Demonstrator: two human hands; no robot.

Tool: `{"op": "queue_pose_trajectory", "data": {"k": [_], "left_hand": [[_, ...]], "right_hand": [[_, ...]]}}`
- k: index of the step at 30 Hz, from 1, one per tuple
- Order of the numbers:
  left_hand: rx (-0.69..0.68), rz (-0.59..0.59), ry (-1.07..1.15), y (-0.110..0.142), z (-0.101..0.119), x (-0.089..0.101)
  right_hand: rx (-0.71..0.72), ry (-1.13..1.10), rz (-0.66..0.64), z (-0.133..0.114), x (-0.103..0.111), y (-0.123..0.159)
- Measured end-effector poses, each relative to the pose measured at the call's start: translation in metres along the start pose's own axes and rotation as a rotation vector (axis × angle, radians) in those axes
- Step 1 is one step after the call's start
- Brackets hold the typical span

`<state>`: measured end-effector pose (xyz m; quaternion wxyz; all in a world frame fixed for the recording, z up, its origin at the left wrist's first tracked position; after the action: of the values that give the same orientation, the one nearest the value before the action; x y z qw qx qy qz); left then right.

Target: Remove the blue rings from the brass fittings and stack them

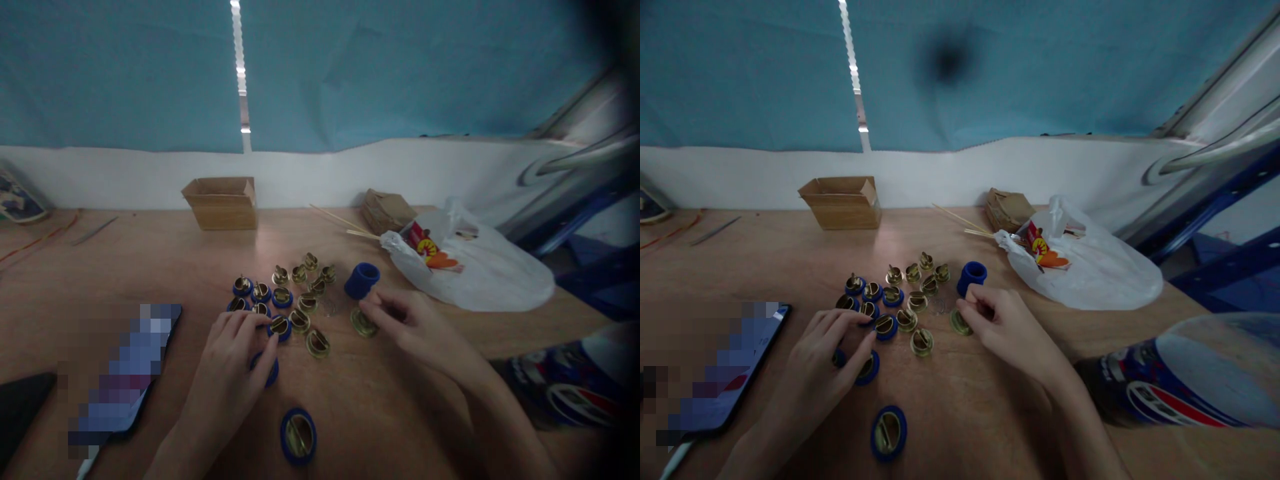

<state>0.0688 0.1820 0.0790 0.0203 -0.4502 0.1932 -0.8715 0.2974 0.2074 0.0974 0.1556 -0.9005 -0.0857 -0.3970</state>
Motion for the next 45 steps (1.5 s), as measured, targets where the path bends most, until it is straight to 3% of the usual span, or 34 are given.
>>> {"op": "queue_pose_trajectory", "data": {"k": [9,18,25,30,35,40,42,45], "left_hand": [[-0.007,-0.034,-0.019,0.002,-0.004,-0.010],[-0.157,-0.080,-0.118,0.008,0.013,-0.027],[-0.220,-0.058,-0.116,0.011,0.018,-0.029],[-0.186,-0.011,-0.043,0.012,0.014,-0.024],[-0.156,0.138,0.112,0.012,0.016,0.000],[-0.244,0.317,0.245,0.021,0.030,0.031],[-0.301,0.368,0.295,0.027,0.035,0.038],[-0.396,0.382,0.326,0.034,0.045,0.041]], "right_hand": [[0.016,0.055,-0.296,0.008,-0.042,0.010],[0.004,0.127,-0.329,0.016,-0.057,0.014],[0.059,0.091,-0.278,-0.002,-0.056,0.008],[0.049,0.116,-0.126,-0.012,-0.040,-0.002],[0.050,0.130,0.101,-0.018,-0.023,-0.003],[0.110,0.107,0.342,-0.037,-0.016,0.007],[0.180,0.031,0.352,-0.051,-0.022,0.010],[0.256,-0.151,0.247,-0.070,-0.038,0.013]]}}
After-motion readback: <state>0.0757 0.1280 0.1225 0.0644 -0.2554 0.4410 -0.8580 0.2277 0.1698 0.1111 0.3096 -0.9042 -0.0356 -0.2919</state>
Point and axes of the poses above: each hand's wrist, its own y-axis away from the middle knuckle, its own x-axis out of the back of the hand, z = x × y, the point moved 9 cm from there along -y, towards the middle knuckle, and after that the axes turned 9 degrees about x, right-handed, at the moved point
